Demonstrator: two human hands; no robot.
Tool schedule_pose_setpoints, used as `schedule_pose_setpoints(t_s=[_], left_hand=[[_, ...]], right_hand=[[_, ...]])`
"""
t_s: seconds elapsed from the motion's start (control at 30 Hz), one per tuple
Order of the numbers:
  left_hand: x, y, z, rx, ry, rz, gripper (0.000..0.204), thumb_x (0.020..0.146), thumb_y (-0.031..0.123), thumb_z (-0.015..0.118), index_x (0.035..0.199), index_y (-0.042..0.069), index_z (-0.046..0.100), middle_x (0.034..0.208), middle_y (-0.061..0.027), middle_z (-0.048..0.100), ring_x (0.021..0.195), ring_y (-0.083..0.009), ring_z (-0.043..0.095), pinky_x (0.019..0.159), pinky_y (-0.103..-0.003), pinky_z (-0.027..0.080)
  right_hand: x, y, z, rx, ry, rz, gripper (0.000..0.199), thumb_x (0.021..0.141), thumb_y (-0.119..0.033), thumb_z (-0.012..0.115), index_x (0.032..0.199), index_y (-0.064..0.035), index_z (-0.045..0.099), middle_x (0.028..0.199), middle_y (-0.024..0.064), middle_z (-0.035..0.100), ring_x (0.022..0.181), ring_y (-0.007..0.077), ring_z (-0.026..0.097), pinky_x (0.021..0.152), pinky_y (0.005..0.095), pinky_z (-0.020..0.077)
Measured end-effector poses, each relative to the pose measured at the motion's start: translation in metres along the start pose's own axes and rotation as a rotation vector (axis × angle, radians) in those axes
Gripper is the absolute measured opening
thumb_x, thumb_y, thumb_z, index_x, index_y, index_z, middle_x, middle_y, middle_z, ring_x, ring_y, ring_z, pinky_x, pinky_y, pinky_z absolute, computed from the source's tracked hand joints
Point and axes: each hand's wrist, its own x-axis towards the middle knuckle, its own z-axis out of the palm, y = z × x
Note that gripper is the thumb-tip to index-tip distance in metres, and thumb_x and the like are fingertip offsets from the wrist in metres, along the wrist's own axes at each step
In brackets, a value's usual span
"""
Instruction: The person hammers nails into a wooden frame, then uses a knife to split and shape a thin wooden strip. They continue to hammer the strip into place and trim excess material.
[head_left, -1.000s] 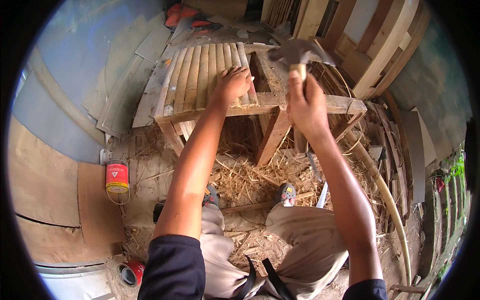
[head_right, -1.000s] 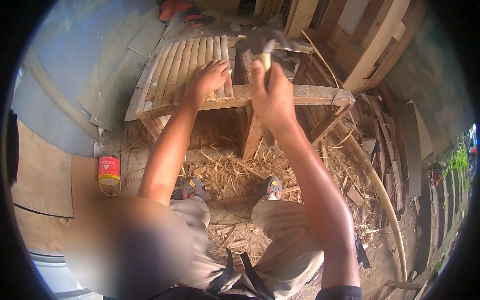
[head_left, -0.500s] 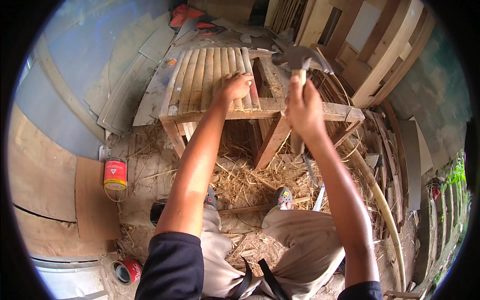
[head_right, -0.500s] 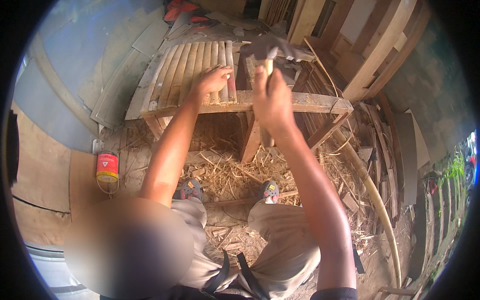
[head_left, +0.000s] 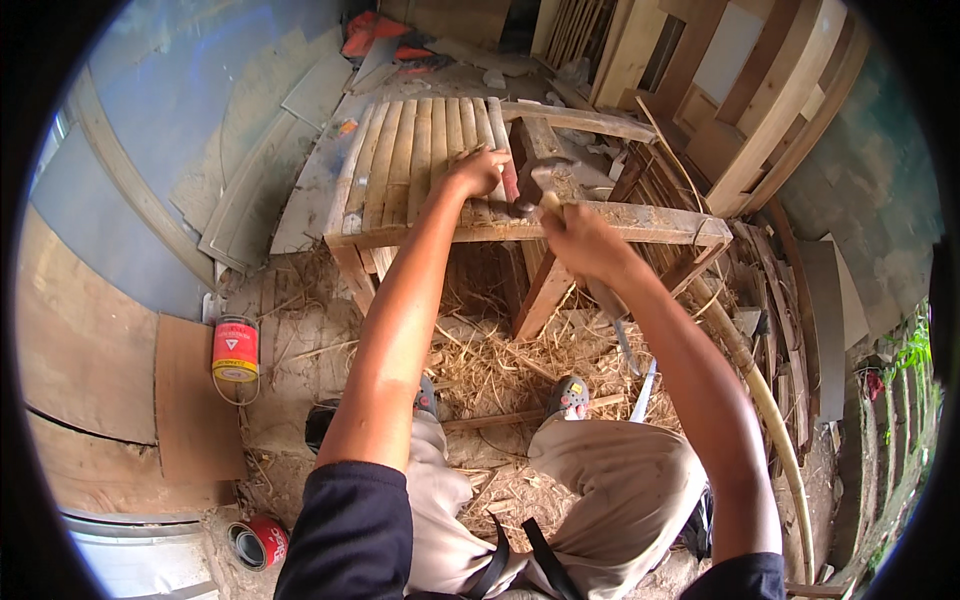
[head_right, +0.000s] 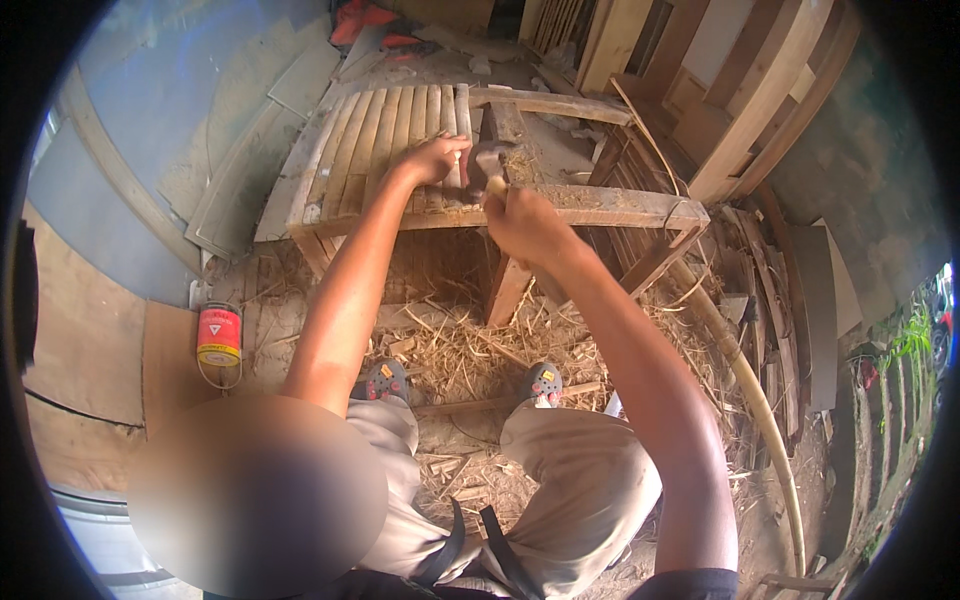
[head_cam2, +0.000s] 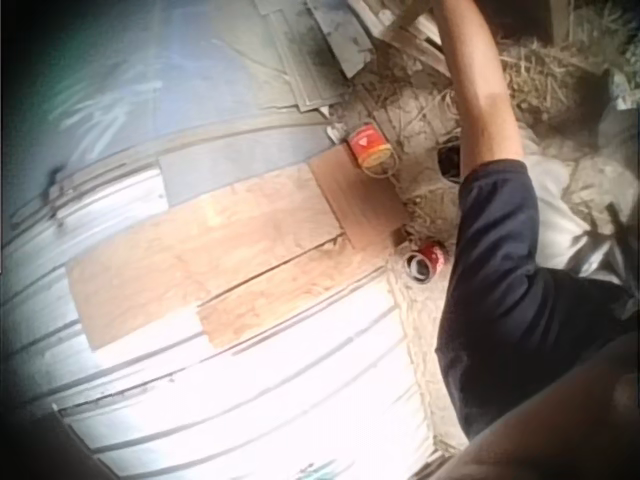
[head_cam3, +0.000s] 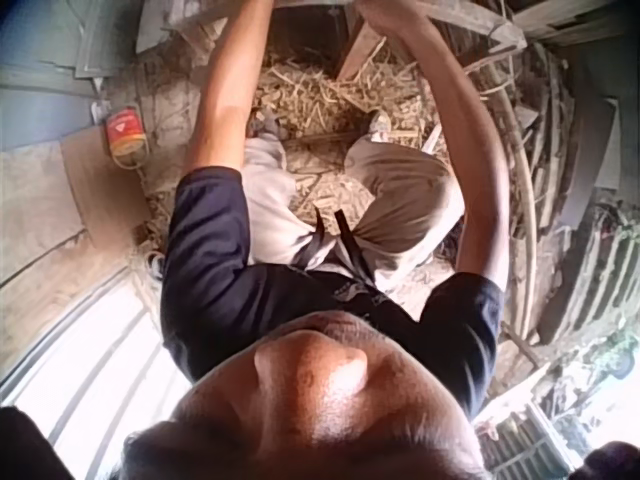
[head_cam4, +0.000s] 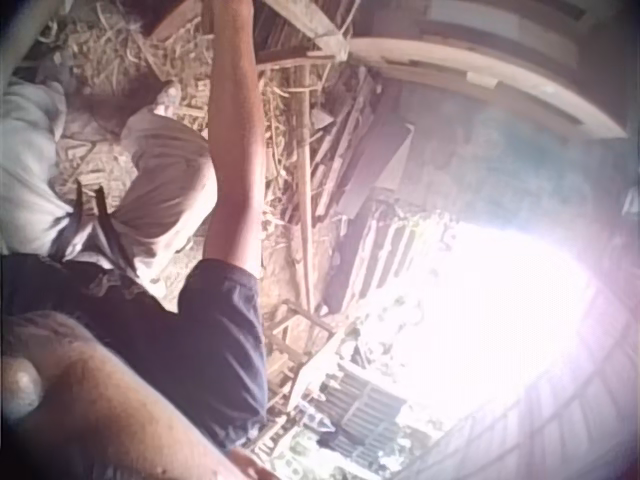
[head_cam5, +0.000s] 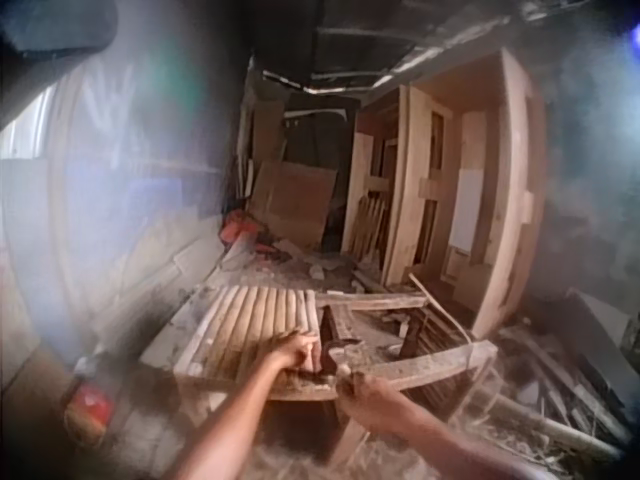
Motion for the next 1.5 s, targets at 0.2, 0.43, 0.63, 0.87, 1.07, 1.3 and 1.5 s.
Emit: schedule_pose_setpoints(t_s=[0.2, 0.43, 0.63, 0.87, 1.07, 1.3, 1.5], left_hand=[[0.007, -0.010, 0.006, -0.366, 0.083, -0.061, 0.054, 0.086, 0.007, 0.040, 0.135, 0.017, 0.060, 0.142, -0.0125, 0.056, 0.140, -0.0265, 0.043, 0.114, -0.039, 0.035], [0.001, -0.002, -0.001, -0.565, 0.116, -0.194, 0.059, 0.099, 0.027, 0.035, 0.154, 0.005, 0.032, 0.160, -0.0188, 0.027, 0.150, -0.0290, 0.024, 0.122, -0.036, 0.019], [-0.052, 0.026, -0.017, -0.622, 0.018, -0.117, 0.068, 0.104, 0.044, 0.043, 0.155, 0.003, 0.026, 0.162, -0.0120, 0.025, 0.151, -0.0241, 0.019, 0.121, -0.037, 0.018], [-0.228, 0.040, -0.017, -0.918, 0.319, 0.016, 0.042, 0.103, 0.033, 0.054, 0.135, 0.006, 0.058, 0.132, -0.0059, 0.064, 0.129, -0.0182, 0.051, 0.110, -0.036, 0.037], [-0.410, 0.013, 0.019, -1.127, 0.592, -0.209, 0.030, 0.100, 0.022, 0.061, 0.121, 0.001, 0.065, 0.110, -0.0109, 0.072, 0.108, -0.0171, 0.066, 0.090, -0.029, 0.052], [-0.574, -0.029, 0.154, -1.157, 0.980, -1.022, 0.028, 0.098, 0.025, 0.064, 0.111, 0.001, 0.069, 0.100, -0.0079, 0.072, 0.093, -0.0149, 0.068, 0.081, -0.030, 0.053], [-0.577, -0.063, 0.271, -0.350, 0.720, -1.109, 0.017, 0.094, 0.013, 0.060, 0.104, 0.003, 0.070, 0.100, -0.0147, 0.071, 0.092, -0.0304, 0.069, 0.081, -0.040, 0.053]], right_hand=[[0.002, -0.001, -0.006, 0.299, 0.033, 0.332, 0.050, 0.104, -0.040, 0.043, 0.095, 0.0054, 0.061, 0.069, 0.0183, 0.064, 0.055, 0.0260, 0.064, 0.058, 0.0404, 0.0549], [-0.008, 0.007, -0.007, 0.351, -0.235, 0.443, 0.046, 0.104, -0.039, 0.048, 0.100, 0.0065, 0.057, 0.071, 0.0108, 0.061, 0.055, 0.0197, 0.060, 0.051, 0.0354, 0.0488], [-0.056, 0.007, 0.011, 1.156, -0.122, 0.611, 0.037, 0.101, -0.043, 0.057, 0.089, -0.0082, 0.049, 0.070, -0.0017, 0.046, 0.048, 0.0071, 0.040, 0.043, 0.0263, 0.0356], [-0.065, -0.006, 0.039, 1.356, 0.015, 0.565, 0.018, 0.099, -0.025, 0.060, 0.100, -0.0091, 0.051, 0.077, -0.0018, 0.049, 0.055, 0.0049, 0.040, 0.047, 0.0221, 0.0328], [-0.070, -0.059, 0.042, 1.643, -0.495, 0.440, 0.017, 0.097, -0.011, 0.056, 0.111, -0.0030, 0.051, 0.088, 0.0006, 0.052, 0.057, 0.0020, 0.039, 0.047, 0.0176, 0.0313], [-0.090, -0.139, 0.093, 1.480, -0.971, 0.737, 0.018, 0.098, -0.011, 0.055, 0.111, 0.0005, 0.049, 0.084, 0.0011, 0.053, 0.057, 0.0016, 0.043, 0.042, 0.0161, 0.0346], [-0.109, -0.199, 0.132, 1.434, -1.003, 0.824, 0.007, 0.096, -0.007, 0.056, 0.097, -0.0021, 0.051, 0.081, 0.0021, 0.053, 0.061, 0.0049, 0.048, 0.048, 0.0207, 0.0389]])
